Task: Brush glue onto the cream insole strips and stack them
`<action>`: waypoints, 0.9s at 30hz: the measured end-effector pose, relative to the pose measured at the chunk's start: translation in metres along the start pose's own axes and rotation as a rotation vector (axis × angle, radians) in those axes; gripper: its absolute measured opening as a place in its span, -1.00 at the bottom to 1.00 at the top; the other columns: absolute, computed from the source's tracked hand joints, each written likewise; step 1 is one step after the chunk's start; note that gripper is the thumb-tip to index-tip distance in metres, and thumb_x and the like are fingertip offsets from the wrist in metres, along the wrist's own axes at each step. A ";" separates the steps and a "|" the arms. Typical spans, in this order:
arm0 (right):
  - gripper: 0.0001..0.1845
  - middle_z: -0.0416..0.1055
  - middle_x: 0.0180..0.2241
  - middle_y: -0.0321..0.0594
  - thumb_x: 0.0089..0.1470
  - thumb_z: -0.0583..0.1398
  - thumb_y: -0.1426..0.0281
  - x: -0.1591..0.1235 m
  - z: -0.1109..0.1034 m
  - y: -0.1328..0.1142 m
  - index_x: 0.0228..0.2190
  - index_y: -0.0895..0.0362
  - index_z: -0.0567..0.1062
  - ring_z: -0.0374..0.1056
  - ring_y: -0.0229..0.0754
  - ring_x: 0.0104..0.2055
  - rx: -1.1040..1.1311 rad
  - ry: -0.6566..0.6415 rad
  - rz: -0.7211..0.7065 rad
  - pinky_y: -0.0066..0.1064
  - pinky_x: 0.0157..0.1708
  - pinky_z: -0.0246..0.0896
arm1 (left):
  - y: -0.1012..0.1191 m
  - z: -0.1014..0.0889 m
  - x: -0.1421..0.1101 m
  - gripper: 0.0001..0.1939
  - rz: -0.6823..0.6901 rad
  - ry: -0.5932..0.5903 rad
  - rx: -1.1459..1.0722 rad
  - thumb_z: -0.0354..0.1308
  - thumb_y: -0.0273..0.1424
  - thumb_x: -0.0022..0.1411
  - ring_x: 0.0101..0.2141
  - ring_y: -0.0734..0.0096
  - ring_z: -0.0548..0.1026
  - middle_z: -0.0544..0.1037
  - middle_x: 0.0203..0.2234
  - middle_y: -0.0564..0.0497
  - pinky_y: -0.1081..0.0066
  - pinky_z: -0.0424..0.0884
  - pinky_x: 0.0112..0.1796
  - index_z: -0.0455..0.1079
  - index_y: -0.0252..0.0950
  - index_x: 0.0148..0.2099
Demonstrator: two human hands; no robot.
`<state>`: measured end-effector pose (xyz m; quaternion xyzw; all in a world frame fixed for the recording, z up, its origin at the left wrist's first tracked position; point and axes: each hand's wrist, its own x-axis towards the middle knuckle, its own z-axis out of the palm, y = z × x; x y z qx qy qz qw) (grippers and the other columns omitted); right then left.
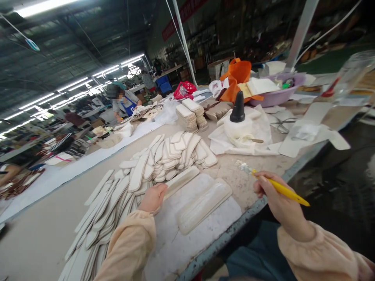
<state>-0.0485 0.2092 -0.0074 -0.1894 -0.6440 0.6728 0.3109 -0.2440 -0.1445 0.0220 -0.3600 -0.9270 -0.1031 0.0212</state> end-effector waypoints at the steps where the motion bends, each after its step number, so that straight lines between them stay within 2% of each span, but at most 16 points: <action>1: -0.71 0.38 -0.48 -0.24 0.10 0.19 0.17 -0.002 0.002 -0.001 -0.21 0.09 0.44 0.26 -0.25 -0.51 0.001 0.004 -0.024 -0.38 -0.49 0.25 | 0.004 -0.009 -0.002 -0.70 -0.027 0.047 0.007 -0.12 -0.35 0.31 -0.27 0.28 0.52 0.58 -0.29 -0.09 0.30 0.41 -0.20 0.44 -0.26 -0.18; 3: -0.70 0.44 -0.32 -0.16 0.10 0.20 0.20 -0.006 0.005 -0.003 -0.18 0.10 0.42 0.37 -0.18 -0.36 0.015 -0.030 -0.051 -0.31 -0.32 0.35 | 0.020 -0.027 -0.008 -0.70 -0.075 0.135 0.010 -0.15 -0.32 0.33 -0.27 0.26 0.52 0.57 -0.28 -0.10 0.29 0.40 -0.22 0.39 -0.27 -0.12; 5: -0.69 0.42 -0.12 -0.08 0.09 0.21 0.22 -0.010 0.010 -0.007 -0.15 0.09 0.36 0.40 -0.08 -0.12 0.061 -0.145 -0.039 -0.21 -0.12 0.36 | 0.046 -0.040 -0.017 -0.73 -0.088 0.161 -0.044 -0.14 -0.29 0.34 -0.35 0.32 0.51 0.55 -0.36 -0.03 0.37 0.38 -0.31 0.36 -0.24 -0.12; 7: -0.66 0.31 0.06 -0.03 0.09 0.21 0.23 -0.015 0.014 -0.010 -0.13 0.05 0.28 0.32 -0.02 0.05 0.144 -0.290 -0.002 -0.12 0.01 0.29 | 0.078 -0.044 -0.029 -0.77 -0.068 0.098 -0.201 -0.10 -0.28 0.33 -0.43 0.39 0.48 0.52 -0.44 0.05 0.43 0.34 -0.38 0.35 -0.22 -0.19; 9: -0.63 0.22 0.13 -0.03 0.09 0.22 0.23 -0.020 0.019 -0.010 -0.12 0.02 0.22 0.26 -0.01 0.12 0.222 -0.392 0.040 -0.11 0.03 0.26 | 0.110 -0.036 -0.041 -0.76 -0.062 -0.025 -0.348 -0.12 -0.30 0.34 -0.47 0.43 0.43 0.46 -0.50 0.08 0.45 0.29 -0.41 0.34 -0.21 -0.27; 11: -0.63 0.33 0.02 -0.08 0.05 0.25 0.25 -0.024 0.022 -0.006 -0.17 0.02 0.22 0.33 -0.07 0.02 0.200 -0.389 0.086 -0.26 -0.08 0.33 | 0.137 -0.019 -0.054 -0.74 -0.091 -0.127 -0.484 -0.11 -0.30 0.34 -0.47 0.44 0.40 0.43 -0.53 0.09 0.45 0.27 -0.40 0.35 -0.22 -0.32; 12: -0.63 0.39 -0.11 -0.14 0.01 0.29 0.26 -0.025 0.023 -0.002 -0.22 0.03 0.24 0.37 -0.12 -0.10 0.150 -0.343 0.105 -0.36 -0.19 0.34 | 0.147 -0.009 -0.060 -0.74 -0.119 -0.156 -0.555 -0.10 -0.31 0.33 -0.46 0.44 0.40 0.44 -0.52 0.08 0.45 0.26 -0.38 0.36 -0.22 -0.32; 14: -0.63 0.36 -0.35 -0.27 -0.08 0.34 0.28 -0.027 0.024 0.007 -0.29 0.05 0.29 0.33 -0.25 -0.34 0.025 -0.216 0.119 -0.48 -0.40 0.26 | 0.161 0.010 -0.073 -0.77 -0.229 -0.187 -0.714 -0.03 -0.30 0.29 -0.45 0.45 0.38 0.44 -0.51 0.07 0.45 0.24 -0.39 0.40 -0.23 -0.31; 17: -0.61 0.29 -0.41 -0.32 -0.15 0.38 0.26 -0.025 0.024 0.018 -0.33 0.07 0.33 0.23 -0.30 -0.43 -0.077 -0.089 0.085 -0.48 -0.44 0.20 | 0.166 0.031 -0.093 -0.81 -0.452 -0.267 -1.054 0.14 -0.26 0.16 -0.52 0.49 0.30 0.39 -0.56 0.07 0.47 0.18 -0.48 0.43 -0.29 -0.31; 19: -0.60 0.31 -0.39 -0.31 -0.16 0.37 0.24 -0.021 0.025 0.021 -0.33 0.07 0.33 0.23 -0.29 -0.43 -0.107 -0.070 0.079 -0.46 -0.42 0.21 | 0.161 0.037 -0.105 -0.74 -0.564 -0.326 -1.284 0.23 -0.21 0.05 -0.55 0.52 0.28 0.37 -0.59 0.08 0.48 0.17 -0.51 0.41 -0.32 -0.34; 21: -0.59 0.32 -0.40 -0.31 -0.15 0.36 0.22 -0.017 0.028 0.023 -0.31 0.07 0.33 0.23 -0.28 -0.44 -0.144 -0.056 0.071 -0.45 -0.43 0.22 | 0.152 0.036 -0.112 -0.69 -0.642 -0.342 -1.400 0.27 -0.18 0.00 -0.57 0.52 0.31 0.39 -0.60 0.07 0.48 0.21 -0.49 0.39 -0.34 -0.36; 23: -0.60 0.32 -0.41 -0.30 -0.13 0.35 0.21 -0.013 0.033 0.025 -0.31 0.08 0.34 0.23 -0.28 -0.44 -0.189 -0.048 0.038 -0.45 -0.42 0.21 | 0.138 0.032 -0.111 -0.70 -0.685 -0.275 -1.333 0.26 -0.19 -0.01 -0.57 0.50 0.34 0.42 -0.60 0.06 0.46 0.26 -0.48 0.41 -0.35 -0.36; 27: -0.65 0.32 -0.36 -0.28 -0.08 0.32 0.21 -0.006 0.046 0.033 -0.31 0.09 0.36 0.26 -0.27 -0.40 -0.275 -0.073 -0.050 -0.43 -0.36 0.22 | 0.107 0.030 -0.094 -0.78 -0.718 -0.030 -1.032 0.24 -0.28 -0.02 -0.54 0.51 0.34 0.42 -0.58 0.10 0.49 0.25 -0.48 0.41 -0.32 -0.35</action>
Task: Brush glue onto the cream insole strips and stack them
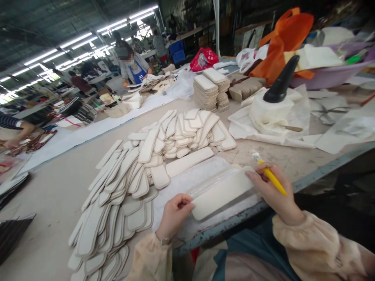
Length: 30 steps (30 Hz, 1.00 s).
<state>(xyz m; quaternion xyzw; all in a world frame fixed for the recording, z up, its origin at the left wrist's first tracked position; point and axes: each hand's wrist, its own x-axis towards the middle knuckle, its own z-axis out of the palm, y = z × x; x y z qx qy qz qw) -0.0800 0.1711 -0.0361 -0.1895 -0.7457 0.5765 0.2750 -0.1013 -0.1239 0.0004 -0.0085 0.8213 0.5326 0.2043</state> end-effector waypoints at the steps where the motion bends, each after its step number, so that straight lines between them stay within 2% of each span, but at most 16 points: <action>1: -0.65 0.31 -0.36 -0.28 -0.08 0.32 0.20 0.002 0.003 0.002 -0.30 0.09 0.36 0.27 -0.27 -0.39 -0.020 -0.007 -0.015 -0.43 -0.35 0.22 | -0.001 -0.003 0.008 -0.79 0.014 0.043 0.027 0.24 -0.30 -0.02 -0.55 0.52 0.33 0.40 -0.59 0.13 0.50 0.23 -0.49 0.39 -0.31 -0.35; 4: -0.65 0.31 -0.38 -0.29 -0.06 0.30 0.16 0.007 0.011 0.009 -0.30 0.09 0.36 0.28 -0.25 -0.39 -0.080 -0.026 -0.036 -0.39 -0.33 0.23 | -0.007 -0.006 0.029 -0.81 0.038 0.111 0.099 0.24 -0.32 -0.02 -0.56 0.52 0.32 0.39 -0.60 0.16 0.51 0.21 -0.49 0.35 -0.28 -0.36; 8: -0.64 0.32 -0.39 -0.29 -0.04 0.28 0.13 0.010 0.017 0.014 -0.29 0.08 0.36 0.29 -0.23 -0.39 -0.132 -0.071 -0.043 -0.38 -0.34 0.24 | -0.014 -0.008 0.042 -0.80 0.067 0.136 0.198 0.25 -0.32 -0.01 -0.54 0.50 0.35 0.41 -0.59 0.16 0.48 0.24 -0.46 0.34 -0.27 -0.34; 15: -0.63 0.32 -0.40 -0.28 -0.04 0.28 0.13 0.013 0.022 0.025 -0.28 0.10 0.37 0.30 -0.22 -0.39 -0.187 -0.078 -0.048 -0.37 -0.33 0.25 | -0.021 -0.010 0.044 -0.82 0.078 0.125 0.293 0.25 -0.30 0.01 -0.52 0.47 0.39 0.45 -0.57 0.15 0.46 0.26 -0.43 0.34 -0.25 -0.36; 24: -0.60 0.37 -0.41 -0.28 -0.05 0.28 0.10 0.017 0.023 0.037 -0.27 0.11 0.39 0.34 -0.21 -0.42 -0.288 -0.064 -0.116 -0.38 -0.41 0.29 | -0.014 -0.009 0.043 -0.82 0.073 0.115 0.372 0.23 -0.28 0.03 -0.51 0.46 0.41 0.46 -0.57 0.15 0.46 0.28 -0.42 0.34 -0.24 -0.38; 30: -0.67 0.40 -0.38 -0.28 0.06 0.22 0.16 0.018 0.021 0.034 -0.23 0.09 0.33 0.39 -0.20 -0.37 -0.285 -0.159 -0.112 -0.37 -0.33 0.31 | -0.019 -0.011 0.044 -0.78 0.081 0.104 0.447 0.18 -0.19 0.07 -0.51 0.41 0.44 0.47 -0.57 0.14 0.42 0.29 -0.42 0.32 -0.23 -0.36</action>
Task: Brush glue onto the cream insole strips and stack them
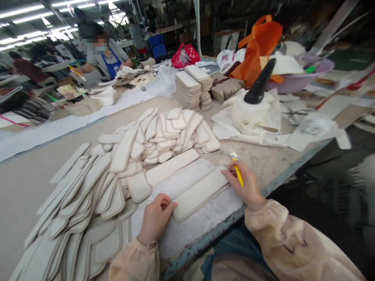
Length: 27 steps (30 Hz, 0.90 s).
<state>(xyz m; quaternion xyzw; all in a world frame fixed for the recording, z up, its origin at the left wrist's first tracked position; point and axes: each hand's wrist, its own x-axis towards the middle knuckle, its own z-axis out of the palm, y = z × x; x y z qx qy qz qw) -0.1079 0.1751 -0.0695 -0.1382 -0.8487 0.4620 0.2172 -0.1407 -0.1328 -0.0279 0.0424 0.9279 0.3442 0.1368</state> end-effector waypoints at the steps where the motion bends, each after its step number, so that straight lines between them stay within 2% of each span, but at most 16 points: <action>1: -0.69 0.40 -0.38 -0.29 0.07 0.22 0.18 0.000 -0.001 -0.001 -0.23 0.09 0.32 0.39 -0.21 -0.37 -0.015 -0.011 -0.005 -0.38 -0.32 0.30 | -0.001 0.000 0.000 -0.77 0.003 -0.002 0.025 0.17 -0.18 0.08 -0.50 0.40 0.44 0.48 -0.56 0.13 0.42 0.29 -0.41 0.32 -0.22 -0.36; 7: -0.76 0.40 -0.40 -0.32 0.08 0.21 0.27 0.000 -0.003 -0.005 -0.24 0.07 0.30 0.39 -0.23 -0.39 -0.126 -0.030 -0.034 -0.41 -0.35 0.25 | -0.002 -0.001 0.002 -0.77 -0.012 -0.040 0.086 0.15 -0.16 0.09 -0.48 0.39 0.47 0.50 -0.55 0.14 0.41 0.30 -0.39 0.31 -0.20 -0.34; 20: -0.76 0.42 -0.41 -0.32 0.10 0.19 0.24 0.002 -0.002 -0.006 -0.23 0.07 0.29 0.40 -0.20 -0.37 -0.175 -0.063 0.008 -0.39 -0.32 0.25 | -0.010 0.001 0.006 -0.74 -0.014 -0.047 0.104 0.13 -0.11 0.08 -0.47 0.37 0.49 0.51 -0.52 0.13 0.39 0.33 -0.37 0.29 -0.20 -0.33; 27: -0.76 0.42 -0.39 -0.26 0.12 0.18 0.26 0.002 -0.005 -0.005 -0.21 0.09 0.29 0.39 -0.16 -0.39 -0.269 -0.043 -0.066 -0.34 -0.35 0.30 | -0.013 0.001 0.005 -0.71 0.001 -0.043 0.097 0.12 -0.08 0.08 -0.47 0.35 0.50 0.52 -0.53 0.13 0.39 0.34 -0.38 0.30 -0.19 -0.32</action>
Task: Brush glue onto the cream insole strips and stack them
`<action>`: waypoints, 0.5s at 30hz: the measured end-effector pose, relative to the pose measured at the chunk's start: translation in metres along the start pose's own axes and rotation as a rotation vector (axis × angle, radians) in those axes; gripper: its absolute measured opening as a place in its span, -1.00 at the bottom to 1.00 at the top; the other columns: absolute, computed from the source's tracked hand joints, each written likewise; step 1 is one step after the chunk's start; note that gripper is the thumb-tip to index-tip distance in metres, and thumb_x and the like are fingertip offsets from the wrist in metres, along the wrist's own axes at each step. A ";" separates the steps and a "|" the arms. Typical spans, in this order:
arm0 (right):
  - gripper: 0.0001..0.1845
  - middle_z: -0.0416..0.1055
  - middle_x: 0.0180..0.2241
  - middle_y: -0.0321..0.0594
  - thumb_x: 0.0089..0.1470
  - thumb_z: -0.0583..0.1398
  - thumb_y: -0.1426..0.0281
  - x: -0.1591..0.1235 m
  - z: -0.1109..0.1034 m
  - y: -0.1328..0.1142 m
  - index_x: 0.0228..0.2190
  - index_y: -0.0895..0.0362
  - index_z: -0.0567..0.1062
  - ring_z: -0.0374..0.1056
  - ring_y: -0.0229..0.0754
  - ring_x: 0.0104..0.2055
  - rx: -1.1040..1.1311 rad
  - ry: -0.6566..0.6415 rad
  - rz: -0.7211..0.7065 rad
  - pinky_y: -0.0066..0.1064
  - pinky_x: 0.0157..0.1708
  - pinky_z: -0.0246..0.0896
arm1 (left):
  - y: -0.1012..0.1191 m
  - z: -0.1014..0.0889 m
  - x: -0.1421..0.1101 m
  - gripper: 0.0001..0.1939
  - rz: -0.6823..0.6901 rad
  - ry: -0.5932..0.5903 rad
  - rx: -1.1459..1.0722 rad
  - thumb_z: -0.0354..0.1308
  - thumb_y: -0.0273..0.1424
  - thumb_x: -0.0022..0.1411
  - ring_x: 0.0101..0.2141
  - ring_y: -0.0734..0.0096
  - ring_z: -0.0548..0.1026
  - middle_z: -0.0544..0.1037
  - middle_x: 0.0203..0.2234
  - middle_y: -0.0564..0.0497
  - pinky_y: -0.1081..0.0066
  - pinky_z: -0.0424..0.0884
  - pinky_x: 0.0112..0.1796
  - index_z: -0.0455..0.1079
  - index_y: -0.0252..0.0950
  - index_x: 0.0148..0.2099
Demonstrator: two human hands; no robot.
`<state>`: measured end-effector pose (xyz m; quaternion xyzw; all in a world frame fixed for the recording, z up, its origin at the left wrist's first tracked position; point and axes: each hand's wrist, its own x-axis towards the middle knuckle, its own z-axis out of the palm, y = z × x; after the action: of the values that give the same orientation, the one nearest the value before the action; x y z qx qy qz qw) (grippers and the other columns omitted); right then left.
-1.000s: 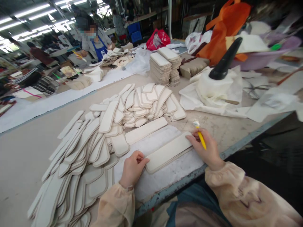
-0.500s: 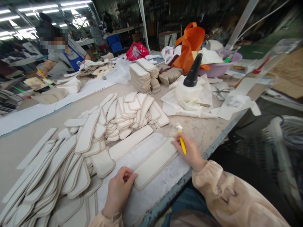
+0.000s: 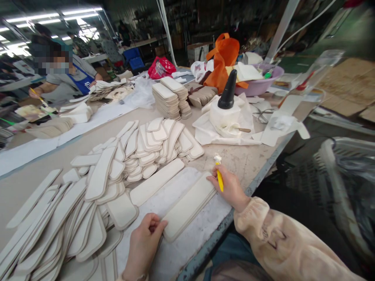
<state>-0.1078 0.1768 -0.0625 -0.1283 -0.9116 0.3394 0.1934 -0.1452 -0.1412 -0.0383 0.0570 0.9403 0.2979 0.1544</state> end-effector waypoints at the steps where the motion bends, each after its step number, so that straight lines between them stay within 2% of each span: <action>1: -0.77 0.43 -0.37 -0.23 0.13 0.18 0.27 0.000 -0.001 -0.002 -0.21 0.10 0.30 0.39 -0.14 -0.35 -0.039 0.025 -0.041 -0.32 -0.32 0.31 | 0.000 0.000 0.000 -0.71 0.000 -0.005 0.007 0.12 -0.08 0.09 -0.46 0.34 0.51 0.53 -0.52 0.12 0.39 0.34 -0.38 0.30 -0.18 -0.32; 3: -0.80 0.44 -0.28 -0.14 0.15 0.16 0.30 -0.003 -0.003 -0.008 -0.20 0.12 0.31 0.38 -0.08 -0.20 -0.097 0.068 -0.173 -0.25 -0.19 0.32 | 0.000 -0.001 -0.001 -0.71 -0.003 -0.013 0.027 0.11 -0.07 0.10 -0.45 0.34 0.51 0.53 -0.52 0.12 0.39 0.34 -0.37 0.30 -0.18 -0.32; 5: -0.83 0.43 -0.17 -0.08 0.17 0.14 0.33 -0.010 -0.001 -0.021 -0.20 0.13 0.33 0.34 -0.06 -0.04 -0.088 0.051 -0.344 -0.20 -0.01 0.26 | 0.001 -0.001 0.000 -0.71 -0.009 -0.018 0.048 0.10 -0.07 0.10 -0.46 0.34 0.51 0.53 -0.52 0.13 0.39 0.34 -0.38 0.29 -0.18 -0.32; 8: -0.81 0.41 -0.07 -0.09 0.19 0.12 0.27 -0.028 0.010 -0.044 -0.21 0.13 0.35 0.23 -0.09 0.13 -0.006 -0.132 -0.551 -0.17 0.19 0.05 | 0.002 -0.002 0.001 -0.71 -0.010 -0.033 0.062 0.09 -0.07 0.10 -0.48 0.34 0.51 0.53 -0.54 0.13 0.38 0.34 -0.40 0.29 -0.18 -0.33; 11: -0.66 0.38 -0.01 -0.07 0.19 0.09 0.11 -0.044 0.023 -0.063 -0.19 0.12 0.38 0.10 -0.10 0.24 0.015 -0.327 -0.609 -0.16 0.26 -0.10 | 0.002 -0.002 0.003 -0.71 0.000 -0.049 0.062 0.09 -0.06 0.10 -0.48 0.33 0.52 0.54 -0.54 0.13 0.39 0.36 -0.40 0.28 -0.18 -0.34; 15: -0.50 0.42 -0.08 -0.05 0.12 0.07 -0.04 -0.049 0.030 -0.063 -0.18 0.13 0.38 0.14 -0.10 0.21 0.008 -0.394 -0.545 -0.17 0.27 -0.12 | 0.001 -0.002 0.004 -0.70 0.009 -0.048 0.068 0.09 -0.05 0.08 -0.49 0.32 0.53 0.54 -0.56 0.13 0.39 0.37 -0.42 0.29 -0.18 -0.36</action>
<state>-0.0836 0.0952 -0.0544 0.1890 -0.9308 0.2971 0.0976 -0.1500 -0.1403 -0.0371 0.0736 0.9456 0.2650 0.1737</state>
